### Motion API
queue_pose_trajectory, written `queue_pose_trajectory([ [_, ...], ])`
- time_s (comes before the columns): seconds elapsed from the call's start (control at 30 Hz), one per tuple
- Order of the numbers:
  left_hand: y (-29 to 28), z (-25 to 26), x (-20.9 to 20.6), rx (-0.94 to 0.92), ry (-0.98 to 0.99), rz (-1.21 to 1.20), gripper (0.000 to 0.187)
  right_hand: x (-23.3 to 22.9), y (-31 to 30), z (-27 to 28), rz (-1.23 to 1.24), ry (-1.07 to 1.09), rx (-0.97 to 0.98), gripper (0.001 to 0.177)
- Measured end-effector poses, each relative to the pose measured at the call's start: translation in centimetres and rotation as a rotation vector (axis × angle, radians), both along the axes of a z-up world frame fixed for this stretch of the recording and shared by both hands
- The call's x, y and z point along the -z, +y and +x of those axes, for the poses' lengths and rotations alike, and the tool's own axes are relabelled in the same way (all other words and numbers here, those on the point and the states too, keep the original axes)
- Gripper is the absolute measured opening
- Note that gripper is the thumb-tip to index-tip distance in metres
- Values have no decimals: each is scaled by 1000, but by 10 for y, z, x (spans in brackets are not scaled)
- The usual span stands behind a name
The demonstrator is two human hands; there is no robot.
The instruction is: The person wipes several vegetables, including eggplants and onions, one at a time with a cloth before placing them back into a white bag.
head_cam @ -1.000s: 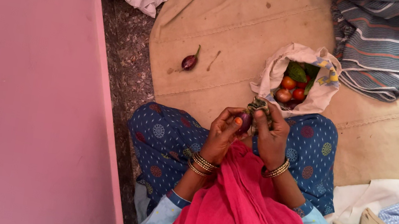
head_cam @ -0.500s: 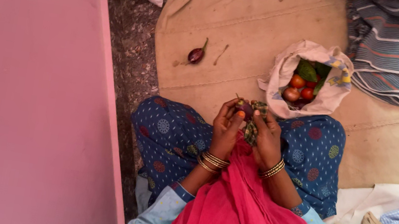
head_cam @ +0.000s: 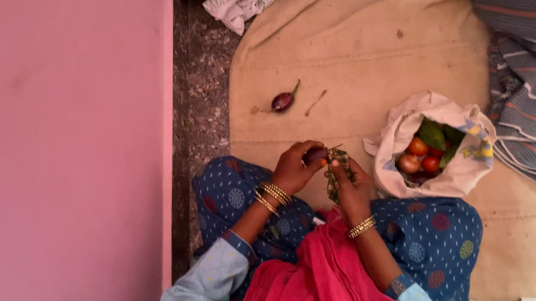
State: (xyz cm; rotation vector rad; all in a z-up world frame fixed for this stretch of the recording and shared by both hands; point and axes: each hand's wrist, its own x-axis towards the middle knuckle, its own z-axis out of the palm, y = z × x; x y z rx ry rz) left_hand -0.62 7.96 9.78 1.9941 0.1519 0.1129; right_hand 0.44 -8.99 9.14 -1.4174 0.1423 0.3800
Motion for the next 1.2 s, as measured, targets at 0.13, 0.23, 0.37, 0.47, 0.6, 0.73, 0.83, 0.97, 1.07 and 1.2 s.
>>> queue_pose_trajectory([
  [0.13, 28, 46, 21, 12, -56, 134, 38, 18, 36, 38, -46, -43, -14, 27],
  [0.23, 40, 83, 44, -41, -50, 293, 34, 39, 62, 69, -150, -105, -4, 24],
  [0.37, 55, 121, 70, -68, -92, 600, 28, 74, 88, 112, -108, -30, -19, 24],
  [0.47, 61, 135, 82, -42, -132, 731, 27, 97, 101, 132, -47, -2, -32, 25],
  [0.6, 58, 151, 93, -1, -159, 906, 27, 112, 107, 149, -226, 30, -16, 27],
  [0.73, 57, 161, 102, 20, -129, 883, 22, 124, 108, 160, -195, 51, -32, 29],
  [0.83, 59, 166, 116, 51, -74, 884, 22, 141, 111, 168, -287, 70, -57, 30],
  [0.97, 61, 170, 135, 23, -123, 979, 41, 157, 112, 172, -143, 121, -28, 32],
  [1.07, 52, 164, 138, 5, -102, 1024, 55, 153, 102, 163, -188, 86, -56, 31],
  [1.2, 28, 147, 136, 74, -98, 1159, 58, 136, 81, 119, -540, -157, -65, 30],
])
